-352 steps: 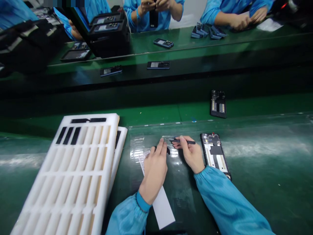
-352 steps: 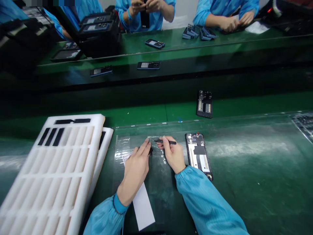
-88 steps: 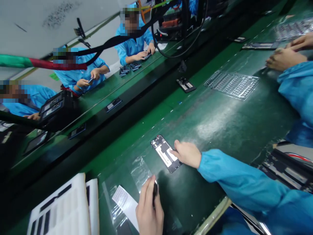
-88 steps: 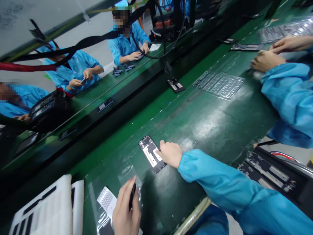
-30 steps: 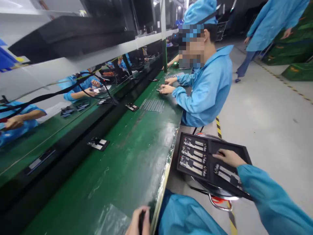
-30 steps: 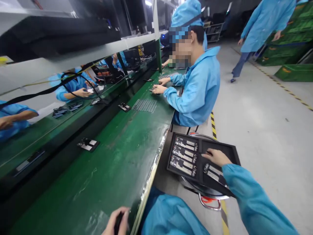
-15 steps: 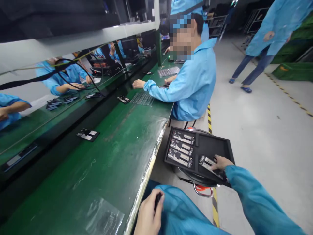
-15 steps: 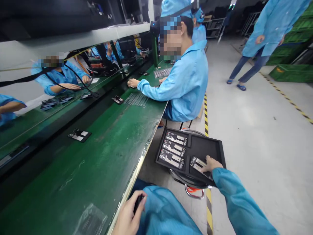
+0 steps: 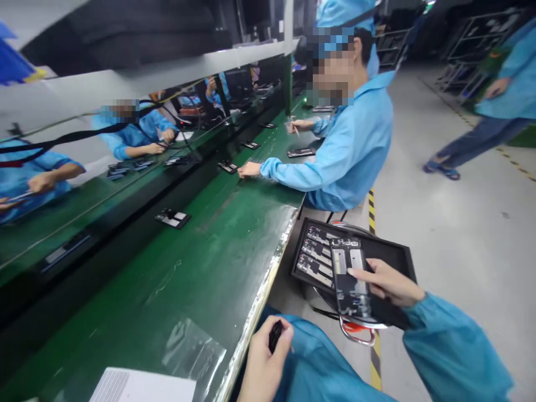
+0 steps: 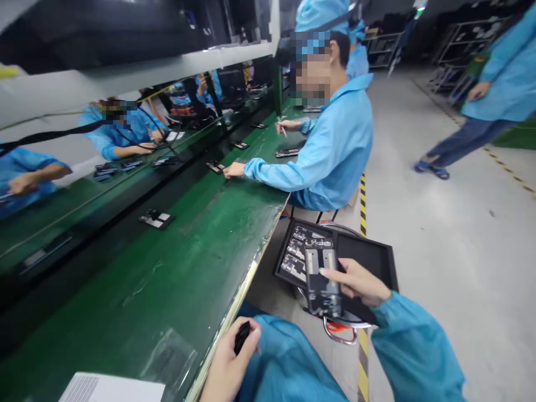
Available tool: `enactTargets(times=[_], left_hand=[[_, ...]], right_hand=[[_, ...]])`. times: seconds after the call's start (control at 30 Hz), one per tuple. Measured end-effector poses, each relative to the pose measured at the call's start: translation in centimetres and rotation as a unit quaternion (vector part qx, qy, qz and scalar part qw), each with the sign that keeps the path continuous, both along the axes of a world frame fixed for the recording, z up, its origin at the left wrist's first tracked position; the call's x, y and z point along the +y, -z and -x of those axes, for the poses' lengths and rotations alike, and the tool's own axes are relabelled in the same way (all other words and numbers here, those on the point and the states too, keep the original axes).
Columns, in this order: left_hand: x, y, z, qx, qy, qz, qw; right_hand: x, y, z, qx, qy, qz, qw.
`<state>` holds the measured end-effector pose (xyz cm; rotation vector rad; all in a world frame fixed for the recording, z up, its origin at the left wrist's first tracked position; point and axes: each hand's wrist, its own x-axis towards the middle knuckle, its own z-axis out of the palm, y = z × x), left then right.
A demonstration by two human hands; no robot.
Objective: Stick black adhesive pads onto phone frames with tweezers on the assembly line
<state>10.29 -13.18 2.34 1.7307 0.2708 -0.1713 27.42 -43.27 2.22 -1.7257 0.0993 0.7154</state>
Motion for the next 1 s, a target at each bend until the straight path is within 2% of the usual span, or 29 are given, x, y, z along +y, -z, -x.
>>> enactTargets(times=[0.1,0.23,0.33,0.4,0.43,0.5,0.53,0.57,0.6,0.67,0.73,0.8,0.9,1.0], left_hand=[[0.3,0.2,0.0,-0.012,-0.074,0.081,0.994],[1.9,-0.1,0.5,0.037,-0.216,0.214,0.952],[4.9,-0.8,1.0,0.035,-0.347,0.186,0.919],[7.8,-1.4,1.3,0.013,-0.415,0.130,0.900],[9.4,-1.6,1.5,0.008,-0.436,0.106,0.894],[12.7,-2.1,1.8,0.008,-0.457,0.061,0.887],[14.3,-2.2,1.9,0.011,-0.460,0.036,0.887],[15.9,-2.3,1.9,0.014,-0.461,0.006,0.887],[17.5,-2.4,2.0,0.015,-0.458,-0.029,0.888],[20.2,-2.6,1.8,0.025,-0.432,-0.110,0.895],[22.4,-2.7,1.3,0.040,-0.391,-0.176,0.902],[24.1,-2.8,0.5,0.052,-0.352,-0.217,0.909],[25.7,-3.0,-0.9,0.069,-0.323,-0.270,0.905],[26.2,-3.2,-2.0,0.098,-0.338,-0.350,0.868]], right_hand=[[8.1,-1.6,2.7,0.056,0.027,-0.124,0.990],[18.5,-1.6,5.8,0.127,0.029,-0.237,0.963],[23.5,-0.3,7.4,0.139,-0.010,-0.272,0.952],[24.3,0.9,7.6,0.136,-0.109,-0.277,0.945],[23.8,1.6,7.3,0.134,-0.177,-0.274,0.936],[21.2,3.3,5.7,0.125,-0.307,-0.229,0.915],[19.2,4.3,4.4,0.111,-0.352,-0.179,0.912],[16.9,5.4,2.8,0.085,-0.359,-0.107,0.923],[14.4,6.6,0.9,0.030,-0.325,-0.017,0.945],[9.4,9.6,-2.9,-0.111,-0.180,0.150,0.966],[5.2,13.1,-6.0,-0.137,-0.098,0.265,0.949],[2.5,16.9,-7.7,-0.134,-0.082,0.327,0.932],[1.3,21.9,-7.9,-0.177,-0.073,0.382,0.904],[2.1,24.6,-7.1,-0.221,-0.062,0.395,0.889]])
